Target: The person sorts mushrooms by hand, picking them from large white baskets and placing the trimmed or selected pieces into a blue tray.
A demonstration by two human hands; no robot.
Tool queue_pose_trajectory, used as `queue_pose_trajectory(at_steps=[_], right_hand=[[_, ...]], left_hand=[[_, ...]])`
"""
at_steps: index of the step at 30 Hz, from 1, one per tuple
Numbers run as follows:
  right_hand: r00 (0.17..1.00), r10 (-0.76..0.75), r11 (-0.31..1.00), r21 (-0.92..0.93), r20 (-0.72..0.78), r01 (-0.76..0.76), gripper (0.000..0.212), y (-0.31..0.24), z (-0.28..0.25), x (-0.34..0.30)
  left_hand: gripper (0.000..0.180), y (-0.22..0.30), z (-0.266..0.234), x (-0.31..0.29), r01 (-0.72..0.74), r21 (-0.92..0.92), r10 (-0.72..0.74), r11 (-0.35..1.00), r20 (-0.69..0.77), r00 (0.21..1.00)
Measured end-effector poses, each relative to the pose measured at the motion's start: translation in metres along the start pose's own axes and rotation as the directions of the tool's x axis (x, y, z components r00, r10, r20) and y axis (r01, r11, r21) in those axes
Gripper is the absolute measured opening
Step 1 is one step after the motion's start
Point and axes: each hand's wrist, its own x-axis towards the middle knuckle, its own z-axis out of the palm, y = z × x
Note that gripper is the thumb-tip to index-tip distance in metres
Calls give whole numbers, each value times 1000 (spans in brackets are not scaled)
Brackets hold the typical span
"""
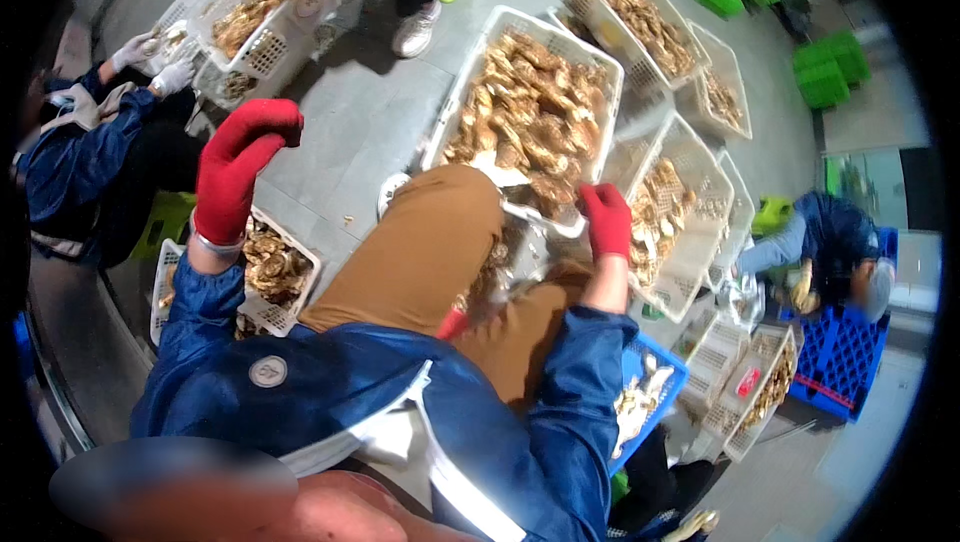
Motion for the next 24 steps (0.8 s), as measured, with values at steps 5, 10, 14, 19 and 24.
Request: queue_pose_trajectory(at_steps=[5,10,14,19,24], right_hand=[[990,-139,979,149,7,137,28,-41,-47,-32],[999,-42,964,261,9,38,23,-25,-76,-94],[996,-55,969,239,-65,69,26,-7,-108,-94],[976,5,935,348,-220,73,24,-16,-123,-125],[918,-91,809,509,-385,294,22,-59,-140,-133]], left_hand=[[28,183,105,-45,-791,310,523,527,615,590],[31,257,163,-114,-485,468,96,739,640,762],[37,209,204,-79,-767,-59,552,639,729,404],[26,67,223,-58,-749,24,311,662,900,304],[40,-93,137,42,-357,677,-314,644,659,683]])
